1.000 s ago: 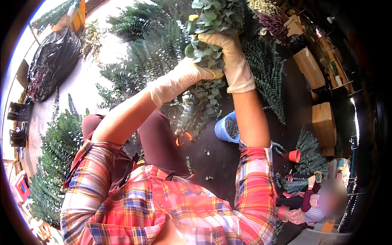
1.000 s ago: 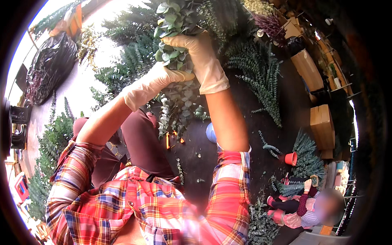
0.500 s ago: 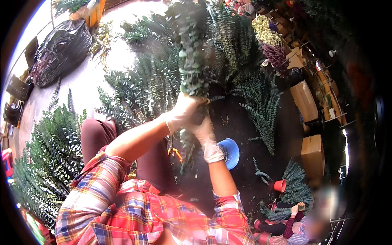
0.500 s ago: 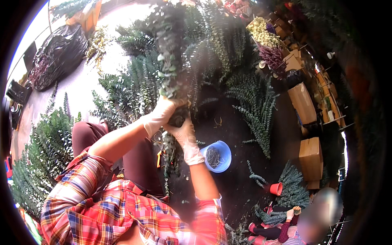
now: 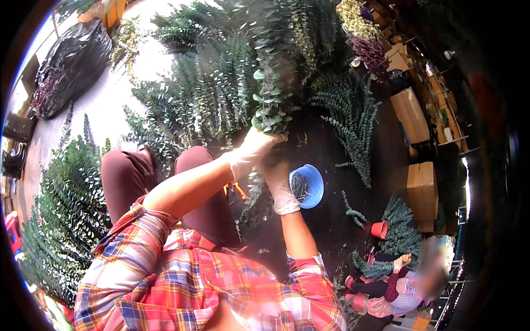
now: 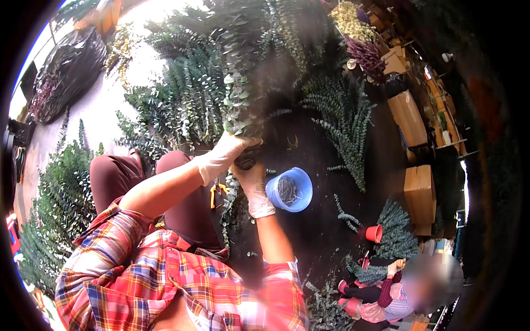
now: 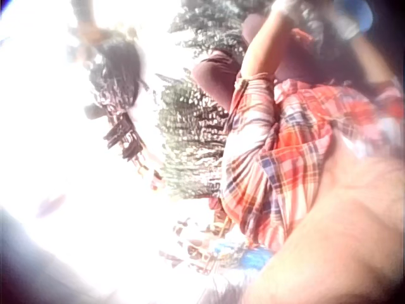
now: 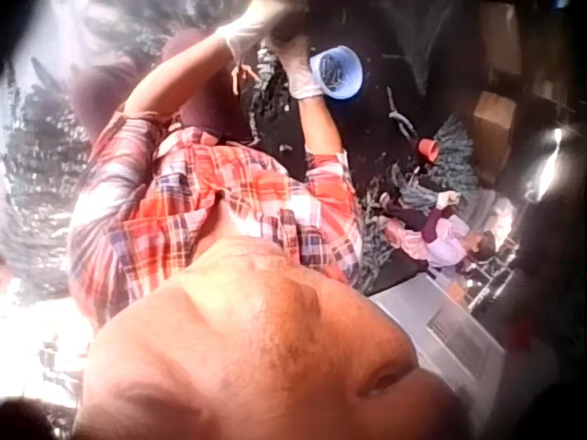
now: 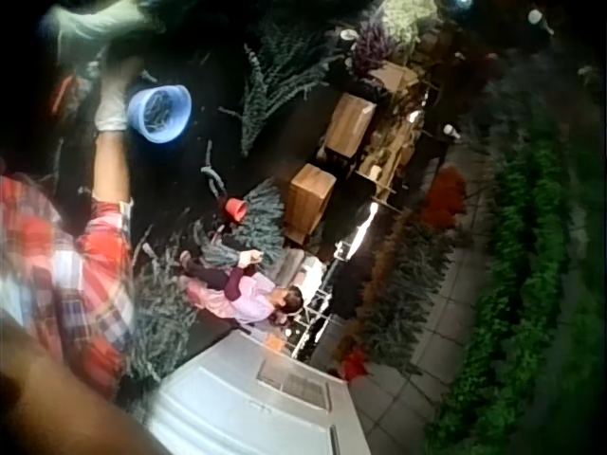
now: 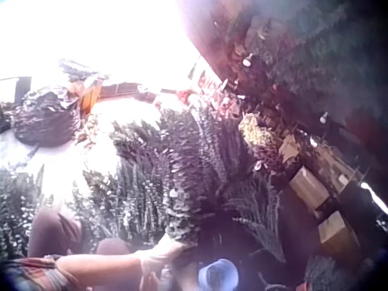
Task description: The person sits on the floor and repeatedly picks up strands of artificial eucalyptus, untangles them, and arranges them into a larger bundle. The person handles the foliage by hand, occasionally using a blue bucket to hold the assembled pieces.
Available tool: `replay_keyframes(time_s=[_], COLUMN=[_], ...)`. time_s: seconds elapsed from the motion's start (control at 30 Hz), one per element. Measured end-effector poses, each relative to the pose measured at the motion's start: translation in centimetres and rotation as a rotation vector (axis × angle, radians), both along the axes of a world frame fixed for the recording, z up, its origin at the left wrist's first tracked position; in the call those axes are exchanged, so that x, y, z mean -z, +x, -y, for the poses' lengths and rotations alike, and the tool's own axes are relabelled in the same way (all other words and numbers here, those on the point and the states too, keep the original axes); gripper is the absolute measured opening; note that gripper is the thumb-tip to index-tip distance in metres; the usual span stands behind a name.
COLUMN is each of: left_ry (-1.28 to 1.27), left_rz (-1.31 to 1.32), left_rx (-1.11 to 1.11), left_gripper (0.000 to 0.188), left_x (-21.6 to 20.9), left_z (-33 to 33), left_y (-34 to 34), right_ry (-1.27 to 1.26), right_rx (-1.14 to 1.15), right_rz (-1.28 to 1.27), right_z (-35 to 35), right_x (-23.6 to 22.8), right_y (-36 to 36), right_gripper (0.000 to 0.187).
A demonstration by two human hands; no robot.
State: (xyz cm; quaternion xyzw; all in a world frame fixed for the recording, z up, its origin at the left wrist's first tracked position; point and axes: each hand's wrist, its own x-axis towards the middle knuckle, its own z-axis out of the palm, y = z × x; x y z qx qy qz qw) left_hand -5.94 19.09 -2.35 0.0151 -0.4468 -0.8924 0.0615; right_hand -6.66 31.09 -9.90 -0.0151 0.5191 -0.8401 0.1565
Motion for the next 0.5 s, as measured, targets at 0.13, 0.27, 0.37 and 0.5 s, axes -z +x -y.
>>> replay_keyframes(time_s=[0.13,0.27,0.37,0.5], left_ry=[-0.043,-0.326,-0.397,-0.391], left_rz=[-0.133,0.047,0.133,0.228], left_rx=[0.391,0.297,0.395,0.476], left_gripper=[0.066,0.088,0.086,0.079], left_x=[-0.9,1.5,2.3,3.6], left_z=[0.8,1.2,3.8,4.2], left_y=[0.2,0.1,0.4,0.9], right_ry=[0.627,0.781,0.847,1.319], right_rx=[0.083,0.286,0.396,0.677], right_rz=[-0.355,-0.325,-0.282,-0.311], right_z=[-2.9,-10.8,-15.2,-17.9], right_x=[-2.3,-1.0,-1.9,-3.5], right_y=[1.2,0.5,1.4,4.7], right_gripper=[0.033,0.041,0.047,0.043])
